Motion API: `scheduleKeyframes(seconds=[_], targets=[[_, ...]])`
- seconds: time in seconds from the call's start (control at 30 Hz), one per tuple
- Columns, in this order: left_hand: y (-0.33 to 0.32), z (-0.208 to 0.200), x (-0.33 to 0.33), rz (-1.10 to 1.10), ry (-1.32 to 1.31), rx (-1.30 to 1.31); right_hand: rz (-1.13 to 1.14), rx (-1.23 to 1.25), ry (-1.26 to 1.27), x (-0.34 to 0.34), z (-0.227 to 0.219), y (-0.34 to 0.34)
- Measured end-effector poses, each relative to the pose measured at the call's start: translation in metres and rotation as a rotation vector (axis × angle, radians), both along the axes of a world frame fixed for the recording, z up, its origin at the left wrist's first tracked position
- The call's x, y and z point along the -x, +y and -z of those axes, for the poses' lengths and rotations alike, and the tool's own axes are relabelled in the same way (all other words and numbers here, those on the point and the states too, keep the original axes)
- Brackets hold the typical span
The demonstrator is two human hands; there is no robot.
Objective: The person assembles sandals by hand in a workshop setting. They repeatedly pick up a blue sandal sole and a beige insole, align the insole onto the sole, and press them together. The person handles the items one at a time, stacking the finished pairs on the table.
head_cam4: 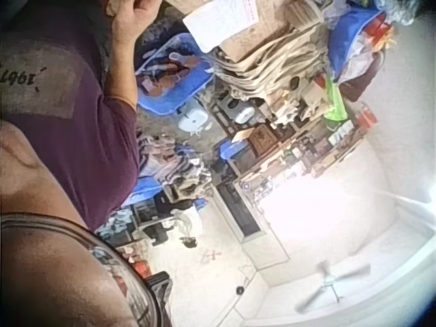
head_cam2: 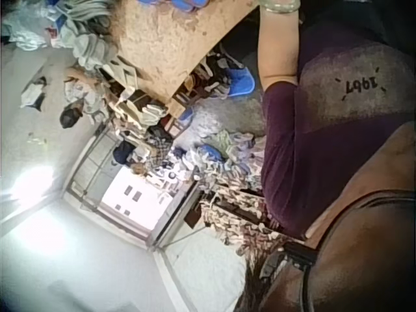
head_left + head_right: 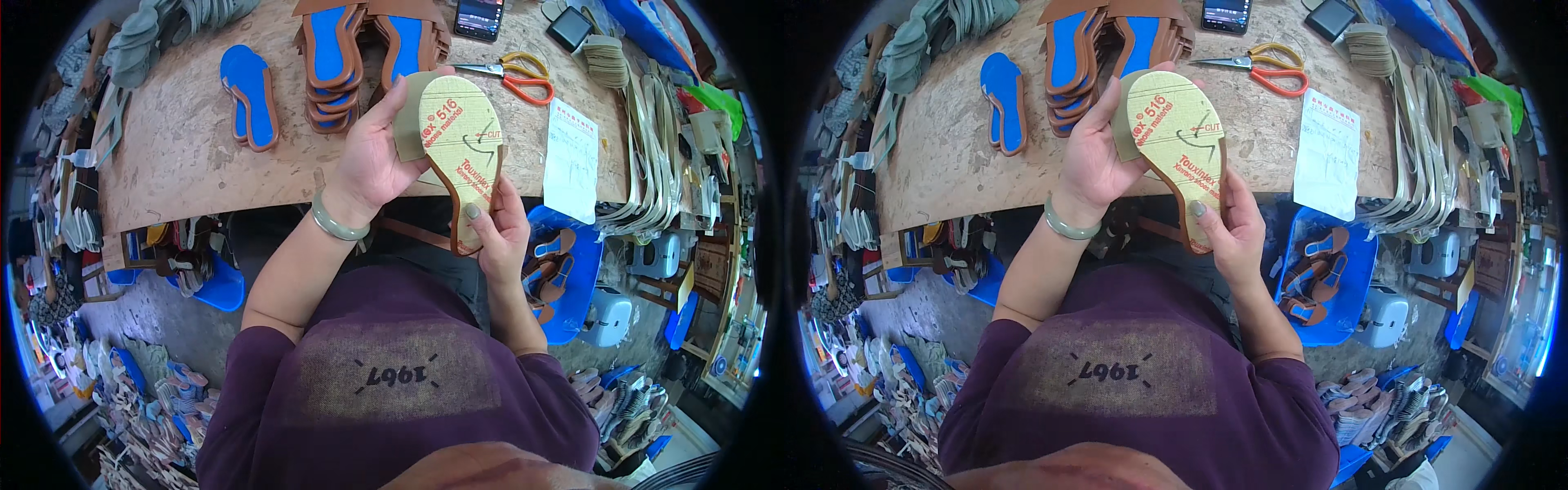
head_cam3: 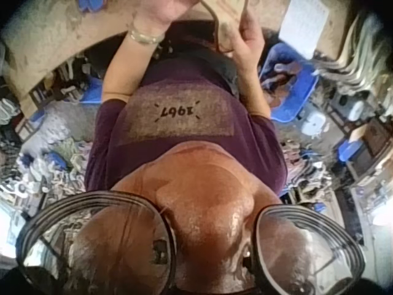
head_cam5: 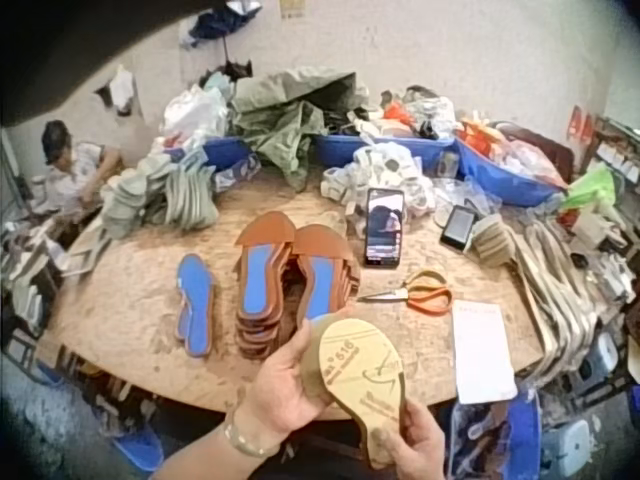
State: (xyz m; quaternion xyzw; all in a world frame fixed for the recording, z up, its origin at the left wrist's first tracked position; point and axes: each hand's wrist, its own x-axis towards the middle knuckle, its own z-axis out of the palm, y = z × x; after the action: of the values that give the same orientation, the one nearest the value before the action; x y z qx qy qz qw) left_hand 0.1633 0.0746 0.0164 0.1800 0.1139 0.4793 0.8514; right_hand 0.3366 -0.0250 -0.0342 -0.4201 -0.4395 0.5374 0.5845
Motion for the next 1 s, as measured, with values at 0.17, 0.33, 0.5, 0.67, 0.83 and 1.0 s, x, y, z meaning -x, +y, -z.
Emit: scheduleKeyframes(seconds=[0.17,0.33,0.5,0.67,0.83,1.0], targets=[[-0.001,-0.004,0.002,-0.01,0.027,-0.017,0.037,-0.035,-0.04,-0.001,0.003,0.0],[0.003,-0.003,0.002,0.014,-0.057,0.003,0.111,0.003,0.013,-0.009,-0.013,-0.001],[0.006,-0.004,-0.005,0.009,-0.037,-0.081,0.04,-0.01,-0.105,-0.001,-0.003,-0.004],[0.007,-0.003,-0.005,-0.017,0.003,-0.15,0.004,0.037,-0.109,0.004,-0.007,-0.001],[0.008,0.0,-0.004,-0.046,0.027,-0.192,-0.011,0.056,-0.052,0.007,-0.008,0.0],[0.007,0.001,-0.003,-0.064,0.018,-0.197,-0.012,0.042,-0.074,0.012,-0.008,0.002]])
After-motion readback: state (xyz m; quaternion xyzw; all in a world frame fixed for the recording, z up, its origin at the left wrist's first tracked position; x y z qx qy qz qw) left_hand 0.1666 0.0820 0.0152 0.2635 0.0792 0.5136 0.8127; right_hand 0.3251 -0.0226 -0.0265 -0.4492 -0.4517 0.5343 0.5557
